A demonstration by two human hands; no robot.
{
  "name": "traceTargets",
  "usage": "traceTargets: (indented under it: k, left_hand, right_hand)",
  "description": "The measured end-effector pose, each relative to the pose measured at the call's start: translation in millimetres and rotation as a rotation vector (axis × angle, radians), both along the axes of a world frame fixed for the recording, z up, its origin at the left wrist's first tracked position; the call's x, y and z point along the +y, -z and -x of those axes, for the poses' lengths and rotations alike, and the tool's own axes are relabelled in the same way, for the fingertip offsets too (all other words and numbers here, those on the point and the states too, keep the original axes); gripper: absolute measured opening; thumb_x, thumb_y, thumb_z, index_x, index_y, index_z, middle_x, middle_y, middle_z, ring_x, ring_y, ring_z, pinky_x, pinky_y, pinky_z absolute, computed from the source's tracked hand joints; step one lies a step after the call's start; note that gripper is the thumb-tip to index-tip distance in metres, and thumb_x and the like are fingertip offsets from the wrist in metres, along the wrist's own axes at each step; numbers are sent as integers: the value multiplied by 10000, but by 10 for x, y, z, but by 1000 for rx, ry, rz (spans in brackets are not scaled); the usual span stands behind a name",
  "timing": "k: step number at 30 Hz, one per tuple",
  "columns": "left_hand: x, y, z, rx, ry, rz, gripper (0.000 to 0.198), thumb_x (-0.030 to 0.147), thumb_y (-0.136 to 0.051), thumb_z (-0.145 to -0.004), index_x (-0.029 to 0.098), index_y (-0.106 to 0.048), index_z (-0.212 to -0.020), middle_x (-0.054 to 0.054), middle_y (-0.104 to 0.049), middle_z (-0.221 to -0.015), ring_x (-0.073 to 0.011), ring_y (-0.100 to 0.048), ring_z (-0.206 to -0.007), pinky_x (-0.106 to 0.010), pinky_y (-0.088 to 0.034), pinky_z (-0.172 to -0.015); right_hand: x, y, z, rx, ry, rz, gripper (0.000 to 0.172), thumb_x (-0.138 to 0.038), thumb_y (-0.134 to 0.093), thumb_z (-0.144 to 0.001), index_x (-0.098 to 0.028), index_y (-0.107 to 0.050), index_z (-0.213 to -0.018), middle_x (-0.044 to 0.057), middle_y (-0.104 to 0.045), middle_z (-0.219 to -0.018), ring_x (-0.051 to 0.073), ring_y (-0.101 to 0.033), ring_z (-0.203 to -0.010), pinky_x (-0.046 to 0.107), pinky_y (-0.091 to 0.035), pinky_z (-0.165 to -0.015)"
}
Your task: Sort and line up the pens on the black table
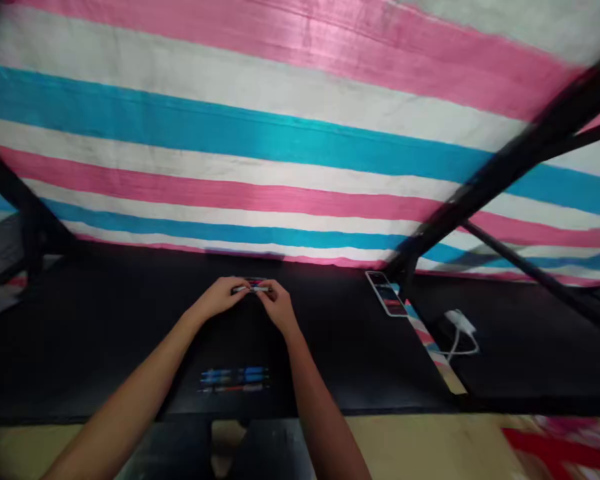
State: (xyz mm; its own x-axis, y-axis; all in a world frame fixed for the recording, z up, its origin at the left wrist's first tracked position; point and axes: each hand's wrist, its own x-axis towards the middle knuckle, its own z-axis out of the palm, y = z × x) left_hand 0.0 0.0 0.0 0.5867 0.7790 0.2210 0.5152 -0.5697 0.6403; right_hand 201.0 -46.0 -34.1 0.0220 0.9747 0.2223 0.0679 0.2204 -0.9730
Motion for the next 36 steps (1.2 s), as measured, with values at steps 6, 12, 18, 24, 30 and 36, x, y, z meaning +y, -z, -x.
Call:
traceTargets:
  k: [6, 12, 18, 24, 30, 36]
  left_hand:
    - [-25, 2, -24, -95, 35, 66, 253, 301, -593, -959, 189, -776, -1094, -67, -784, -1065, -221, -714, -952, -287, -485, -857]
    - [-35, -22, -40, -101, 86, 97, 244, 282, -619, -941, 197, -795, -1087, -69, -790, -1062, -228, -719, -968, -282, -483, -855]
    - [-25, -5, -41, -73, 131, 146, 251, 294, -602, -950, 201, -800, -1076, -53, -795, -990, -213, -711, -883, -270, -465, -786]
    - [-25, -41, -17, -91, 73, 129, 259, 325, -607, -950, 203, -800, -1072, -61, -794, -1025, -227, -716, -917, -281, -471, -810]
    - [16, -22, 48, -79, -7, 140, 263, 338, -638, -922, 200, -799, -1078, -62, -791, -1058, -239, -716, -940, -282, -473, -819]
    - [4, -65, 41, -37, 8, 129, 244, 316, -663, -904, 200, -804, -1066, -66, -794, -1034, -241, -715, -933, -286, -468, -828]
  right_hand:
    - [10, -4, -32, -44, -3, 14, 229, -398, -760, -795, -202, -728, -907, 53, -745, -903, 219, -705, -842, 341, -563, -811]
    - [9, -18, -34, -22, -27, 89, 225, -392, -750, -797, -192, -752, -902, 52, -747, -773, 227, -717, -762, 338, -558, -750]
    - [1, -32, -34, -96, -8, 83, 245, -426, -714, -819, -185, -754, -840, 32, -706, -674, 196, -676, -656, 306, -528, -665]
    - [12, 22, -35, -194, 28, 35, 283, -460, -698, -840, -190, -726, -920, 40, -713, -767, 188, -660, -686, 293, -523, -652]
    - [43, 46, -66, -147, 46, -41, 224, -388, -651, -858, -197, -699, -965, 76, -728, -928, 223, -694, -861, 333, -549, -805]
    - [33, 27, -95, -312, 70, -2, 309, -452, -583, -912, -193, -698, -788, 32, -656, -707, 192, -613, -681, 302, -493, -661]
